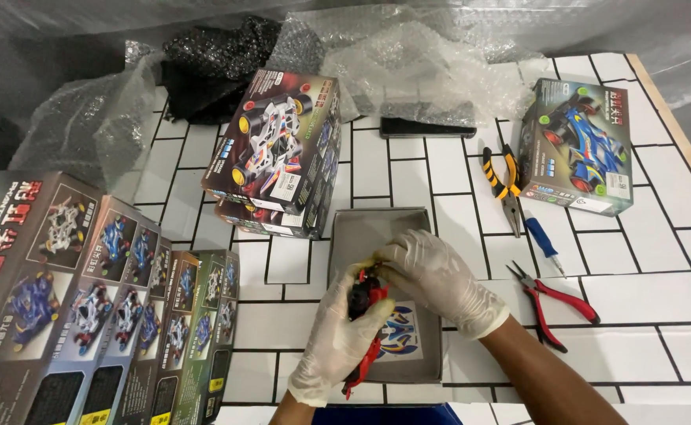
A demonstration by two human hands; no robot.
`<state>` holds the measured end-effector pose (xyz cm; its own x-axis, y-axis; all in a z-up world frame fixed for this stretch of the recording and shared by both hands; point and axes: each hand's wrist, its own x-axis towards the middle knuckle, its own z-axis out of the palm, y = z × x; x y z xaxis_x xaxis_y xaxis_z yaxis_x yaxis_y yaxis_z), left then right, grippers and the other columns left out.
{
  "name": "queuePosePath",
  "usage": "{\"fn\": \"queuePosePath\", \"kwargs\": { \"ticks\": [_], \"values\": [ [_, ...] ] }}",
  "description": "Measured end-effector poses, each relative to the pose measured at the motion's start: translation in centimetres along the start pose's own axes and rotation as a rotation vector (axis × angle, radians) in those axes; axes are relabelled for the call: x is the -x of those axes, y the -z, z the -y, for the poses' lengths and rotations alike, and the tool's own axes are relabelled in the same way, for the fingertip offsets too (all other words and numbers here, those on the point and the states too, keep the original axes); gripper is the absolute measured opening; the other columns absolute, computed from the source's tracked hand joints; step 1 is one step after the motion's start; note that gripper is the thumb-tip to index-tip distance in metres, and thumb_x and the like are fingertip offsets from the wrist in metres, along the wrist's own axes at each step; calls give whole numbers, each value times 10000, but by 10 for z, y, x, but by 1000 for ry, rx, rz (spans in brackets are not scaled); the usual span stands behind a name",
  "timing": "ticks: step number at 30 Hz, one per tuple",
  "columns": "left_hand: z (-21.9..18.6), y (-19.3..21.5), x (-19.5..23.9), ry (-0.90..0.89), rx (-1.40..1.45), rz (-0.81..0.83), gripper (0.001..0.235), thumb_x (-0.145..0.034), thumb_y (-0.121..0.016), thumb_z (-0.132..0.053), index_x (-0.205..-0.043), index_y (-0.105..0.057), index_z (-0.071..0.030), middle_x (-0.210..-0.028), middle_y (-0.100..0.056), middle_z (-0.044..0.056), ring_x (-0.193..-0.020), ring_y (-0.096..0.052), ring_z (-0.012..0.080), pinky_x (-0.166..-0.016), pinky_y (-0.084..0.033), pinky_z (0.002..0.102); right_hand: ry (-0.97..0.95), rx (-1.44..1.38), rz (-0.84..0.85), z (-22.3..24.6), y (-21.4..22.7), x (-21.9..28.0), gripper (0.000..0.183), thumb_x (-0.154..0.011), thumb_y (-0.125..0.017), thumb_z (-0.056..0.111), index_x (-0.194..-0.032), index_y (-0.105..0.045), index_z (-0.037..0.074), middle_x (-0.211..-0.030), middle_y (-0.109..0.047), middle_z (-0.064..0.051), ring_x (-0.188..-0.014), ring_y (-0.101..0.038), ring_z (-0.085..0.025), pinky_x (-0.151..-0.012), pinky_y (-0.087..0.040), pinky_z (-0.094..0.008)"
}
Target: Assembling a plastic toy car by fitting internal components like the motor and gears into the chassis.
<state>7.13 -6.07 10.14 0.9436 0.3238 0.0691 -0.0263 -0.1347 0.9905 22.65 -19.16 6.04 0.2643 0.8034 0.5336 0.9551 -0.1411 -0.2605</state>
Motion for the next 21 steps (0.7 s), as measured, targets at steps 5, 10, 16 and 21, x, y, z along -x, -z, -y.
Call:
{"fn": "queuePosePath", "kwargs": {
  "ticks": [5,10,16,21],
  "values": [
    [12,1,-4,-23,145,-22,487,-905,-719,-101,-1362,-552,-83,-1296,-669,109,-1211,-642,220,-1106,-505,346,-78,-96,72,2,2,-1,323,-897,-716,121,-1211,-649,82,-996,-693,-82,-873,-659,-268,-757,-571,-395],
    [4,8,-5,45,30,-85,575,-900,-727,-170,-1426,-505,-110,-1428,-589,95,-1321,-567,216,-1140,-444,347,-271,-78,279,-5,12,-5,420,-939,-661,209,-1351,-661,124,-1207,-690,-99,-1150,-622,-305,-911,-535,-446],
    [-4,6,-4,-150,-109,31,597,-998,-602,-175,-1519,-358,-16,-1520,-457,202,-1465,-416,307,-1216,-349,408,-429,-432,79,26,47,-18,444,-959,-527,511,-1069,-765,152,-853,-698,4,-774,-700,-146,-693,-578,-290],
    [-10,-8,-5,-102,-131,0,533,-957,-640,-148,-1461,-509,-35,-1178,-560,144,-1134,-605,232,-1063,-487,310,-409,-655,29,32,40,-17,431,-990,-510,499,-901,-699,122,-808,-645,-15,-717,-609,-165,-630,-512,-306]
  ]
}}
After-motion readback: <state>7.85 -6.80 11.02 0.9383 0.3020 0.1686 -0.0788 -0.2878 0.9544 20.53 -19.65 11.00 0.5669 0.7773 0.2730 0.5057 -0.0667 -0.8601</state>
